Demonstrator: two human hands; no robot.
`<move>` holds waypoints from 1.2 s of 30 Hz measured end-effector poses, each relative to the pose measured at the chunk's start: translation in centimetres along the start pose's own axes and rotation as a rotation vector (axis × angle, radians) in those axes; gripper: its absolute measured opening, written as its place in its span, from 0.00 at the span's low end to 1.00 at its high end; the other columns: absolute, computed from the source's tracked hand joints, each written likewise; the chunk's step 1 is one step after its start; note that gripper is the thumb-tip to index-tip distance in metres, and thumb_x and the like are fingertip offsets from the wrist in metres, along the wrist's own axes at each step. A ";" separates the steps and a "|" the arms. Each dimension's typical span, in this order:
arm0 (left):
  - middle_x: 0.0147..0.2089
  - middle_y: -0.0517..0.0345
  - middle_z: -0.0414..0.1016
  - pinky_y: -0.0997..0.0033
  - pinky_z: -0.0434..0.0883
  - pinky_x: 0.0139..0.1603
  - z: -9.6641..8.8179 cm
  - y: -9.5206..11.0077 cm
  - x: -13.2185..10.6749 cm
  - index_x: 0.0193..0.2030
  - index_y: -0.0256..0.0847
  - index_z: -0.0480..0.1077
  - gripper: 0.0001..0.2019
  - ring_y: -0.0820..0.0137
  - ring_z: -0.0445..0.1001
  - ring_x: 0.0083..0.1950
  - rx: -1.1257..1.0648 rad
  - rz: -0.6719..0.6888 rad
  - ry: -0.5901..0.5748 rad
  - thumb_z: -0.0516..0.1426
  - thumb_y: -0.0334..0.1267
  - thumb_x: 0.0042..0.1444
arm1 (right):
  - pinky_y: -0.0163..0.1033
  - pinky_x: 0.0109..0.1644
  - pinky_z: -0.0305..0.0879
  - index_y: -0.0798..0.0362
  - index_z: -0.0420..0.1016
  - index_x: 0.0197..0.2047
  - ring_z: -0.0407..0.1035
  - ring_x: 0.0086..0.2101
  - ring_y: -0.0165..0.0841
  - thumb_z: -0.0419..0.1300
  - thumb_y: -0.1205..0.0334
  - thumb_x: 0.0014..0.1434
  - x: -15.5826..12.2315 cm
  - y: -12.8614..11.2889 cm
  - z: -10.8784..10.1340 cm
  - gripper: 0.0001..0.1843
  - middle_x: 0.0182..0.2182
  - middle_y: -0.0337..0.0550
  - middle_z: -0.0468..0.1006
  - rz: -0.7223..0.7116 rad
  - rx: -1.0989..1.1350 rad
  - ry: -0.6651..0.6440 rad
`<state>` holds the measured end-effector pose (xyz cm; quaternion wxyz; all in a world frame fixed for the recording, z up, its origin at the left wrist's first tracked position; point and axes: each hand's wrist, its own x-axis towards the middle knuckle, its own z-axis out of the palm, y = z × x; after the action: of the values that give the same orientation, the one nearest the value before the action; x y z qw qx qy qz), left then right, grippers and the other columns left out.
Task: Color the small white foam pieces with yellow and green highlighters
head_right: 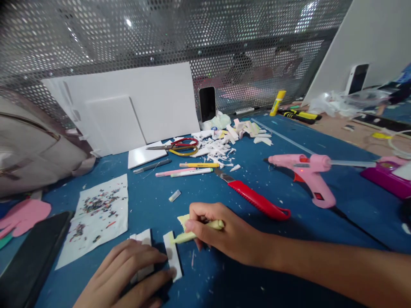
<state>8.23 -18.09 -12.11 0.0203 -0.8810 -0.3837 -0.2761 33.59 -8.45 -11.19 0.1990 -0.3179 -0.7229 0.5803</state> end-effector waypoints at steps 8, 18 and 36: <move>0.57 0.65 0.77 0.62 0.47 0.75 0.6 -0.8 -0.7 0.59 0.46 0.74 0.15 0.70 0.71 0.59 0.177 0.136 -0.086 0.51 0.41 0.73 | 0.33 0.31 0.57 0.54 0.68 0.33 0.64 0.27 0.27 0.53 0.46 0.71 -0.1 0.0 0.0 0.21 0.27 0.37 0.73 -0.022 0.040 0.002; 0.56 0.65 0.78 0.61 0.46 0.76 0.8 -0.4 -0.6 0.57 0.46 0.76 0.15 0.70 0.72 0.58 0.158 0.112 -0.054 0.50 0.40 0.73 | 0.33 0.31 0.60 0.55 0.70 0.33 0.66 0.26 0.28 0.52 0.45 0.71 0.0 0.1 -0.1 0.23 0.26 0.38 0.72 -0.029 0.079 -0.039; 0.53 0.66 0.79 0.62 0.45 0.76 0.5 -0.4 -0.4 0.56 0.47 0.76 0.13 0.70 0.72 0.57 0.154 0.109 -0.054 0.53 0.41 0.72 | 0.34 0.31 0.60 0.57 0.72 0.33 0.67 0.27 0.29 0.52 0.43 0.70 -0.1 0.0 0.0 0.26 0.25 0.39 0.71 -0.014 0.105 -0.026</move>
<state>7.91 -17.96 -12.82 0.0926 -0.9034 -0.3557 -0.2206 33.66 -8.52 -11.20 0.2102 -0.2941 -0.6961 0.6202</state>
